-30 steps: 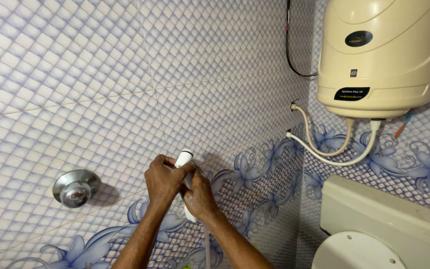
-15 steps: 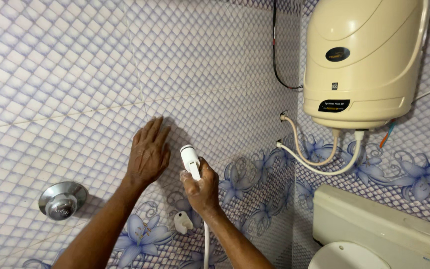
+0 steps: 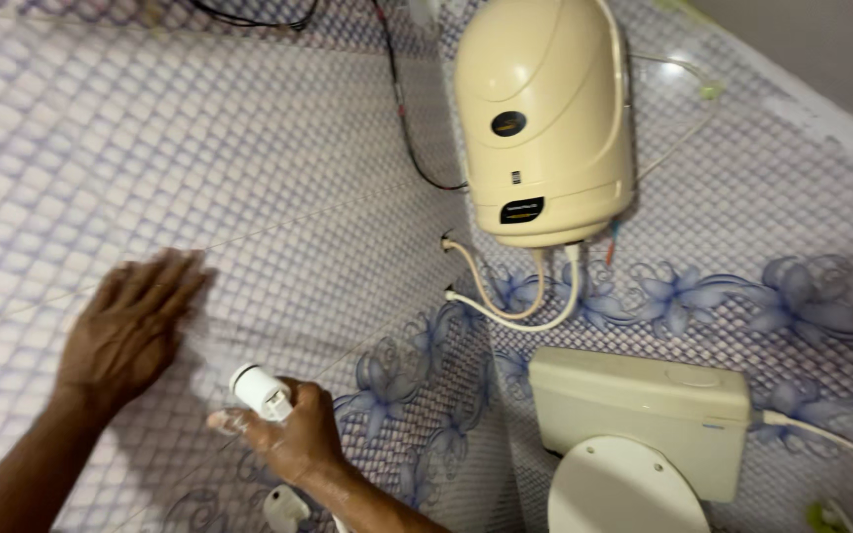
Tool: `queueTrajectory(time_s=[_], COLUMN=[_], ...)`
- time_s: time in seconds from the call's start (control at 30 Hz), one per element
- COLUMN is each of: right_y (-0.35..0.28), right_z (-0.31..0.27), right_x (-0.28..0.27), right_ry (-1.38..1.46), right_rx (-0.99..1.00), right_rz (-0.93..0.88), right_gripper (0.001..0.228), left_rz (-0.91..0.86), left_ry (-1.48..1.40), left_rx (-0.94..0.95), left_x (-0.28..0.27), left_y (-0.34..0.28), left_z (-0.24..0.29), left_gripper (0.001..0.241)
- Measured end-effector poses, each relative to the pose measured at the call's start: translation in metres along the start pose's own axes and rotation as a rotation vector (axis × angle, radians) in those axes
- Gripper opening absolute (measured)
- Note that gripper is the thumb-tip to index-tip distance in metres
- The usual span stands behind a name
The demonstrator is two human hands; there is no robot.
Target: The person cleans a small green-framed mirror and a black towel rod using a yellow sponge and soapy water, then rinses their hands and uses a small bidet sprayer to wash the wall and fixtures.
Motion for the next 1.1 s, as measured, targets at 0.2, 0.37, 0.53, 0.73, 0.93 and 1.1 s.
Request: queueTrajectory(time_s=[0.2, 0.37, 0.53, 0.73, 0.93, 1.1], right_y=[0.006, 0.013, 0.025, 0.024, 0.05, 0.042], right_z=[-0.015, -0.029, -0.035, -0.02, -0.024, -0.023], right_x=[-0.007, -0.018, -0.033, -0.01, 0.005, 0.008], right_ry=[-0.005, -0.019, 0.009, 0.049, 0.057, 0.079], right_rx=[-0.163, -0.256, -0.269, -0.237, -0.277, -0.25], right_rz=[0.067, 0.12, 0.214, 0.191, 0.199, 0.219], right_gripper=[0.023, 0.017, 0.016, 0.016, 0.019, 0.021], left_rz=[0.747, 0.653, 0.565, 0.252, 0.302, 0.062], left_ry=[-0.668, -0.614, -0.658, -1.266, -1.812, -1.63], left_rx=[0.15, 0.194, 0.258, -0.361, -0.703, -0.735], left_x=[-0.025, -0.006, -0.004, 0.017, 0.035, 0.048], left_y=[0.017, 0.051, 0.051, 0.034, 0.031, 0.025], left_z=[-0.002, -0.001, -0.004, -0.054, -0.067, -0.05], left_gripper=[0.062, 0.056, 0.049, 0.034, 0.032, 0.034])
Point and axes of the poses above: each hand's wrist, its own y-axis towards the middle knuckle, its own x-axis out of the palm, z = x × y, the point moved 8 cm from there along y, towards the middle knuckle, and after that the axes turned 2 degrees about -x, right-handed, at the moved point
